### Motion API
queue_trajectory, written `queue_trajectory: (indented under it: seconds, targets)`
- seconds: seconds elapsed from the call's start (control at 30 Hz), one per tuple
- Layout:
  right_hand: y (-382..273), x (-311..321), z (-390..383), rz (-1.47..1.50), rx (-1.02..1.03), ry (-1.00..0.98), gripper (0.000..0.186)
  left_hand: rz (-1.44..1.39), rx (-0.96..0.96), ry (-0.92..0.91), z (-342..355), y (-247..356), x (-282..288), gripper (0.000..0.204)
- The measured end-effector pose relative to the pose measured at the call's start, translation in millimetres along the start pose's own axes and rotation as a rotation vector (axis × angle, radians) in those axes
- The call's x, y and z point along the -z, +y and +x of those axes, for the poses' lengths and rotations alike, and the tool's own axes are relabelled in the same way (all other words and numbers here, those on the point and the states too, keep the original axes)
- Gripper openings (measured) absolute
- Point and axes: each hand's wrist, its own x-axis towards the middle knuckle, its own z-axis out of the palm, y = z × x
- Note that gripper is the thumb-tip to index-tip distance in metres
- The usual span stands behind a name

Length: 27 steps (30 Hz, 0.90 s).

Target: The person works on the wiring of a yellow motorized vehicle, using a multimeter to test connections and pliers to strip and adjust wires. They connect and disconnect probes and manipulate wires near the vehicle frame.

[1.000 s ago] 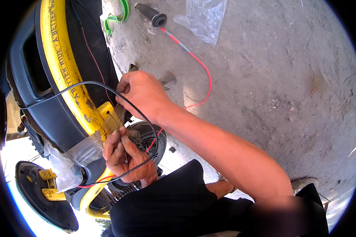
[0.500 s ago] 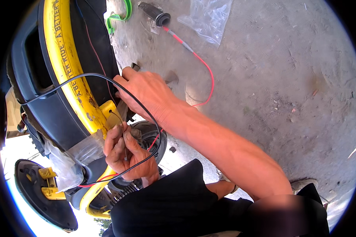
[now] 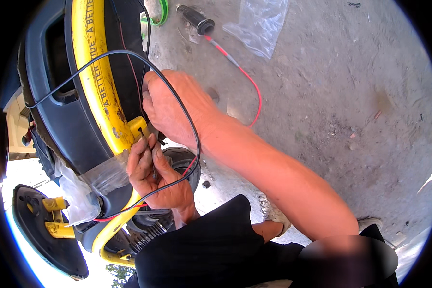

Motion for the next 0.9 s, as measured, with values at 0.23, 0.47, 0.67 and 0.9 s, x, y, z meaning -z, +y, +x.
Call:
queue_trajectory:
  seconds: [0.23, 0.47, 0.67, 0.9]
  targets:
    - [-40.0, 28.0, -11.4, 0.683, -0.373, -0.344, 0.026, 0.1, 0.137, -0.065, -1.2, 2.4, -0.9, 0.024]
    - [-37.2, 17.9, -17.6, 0.362, -0.211, -0.068, 0.028, 0.081, -0.03, 0.023, 3.0, -6.2, -13.4, 0.023]
    - [-30.7, -10.4, -2.4, 0.397, -0.054, 0.01, 0.028, 0.153, -0.073, 0.003, -1.9, -7.9, -16.1, 0.026]
    - [-41.6, 18.3, -3.8, 0.254, -0.13, -0.153, 0.027, 0.003, -0.082, 0.081, -10.2, -16.0, -12.7, 0.023]
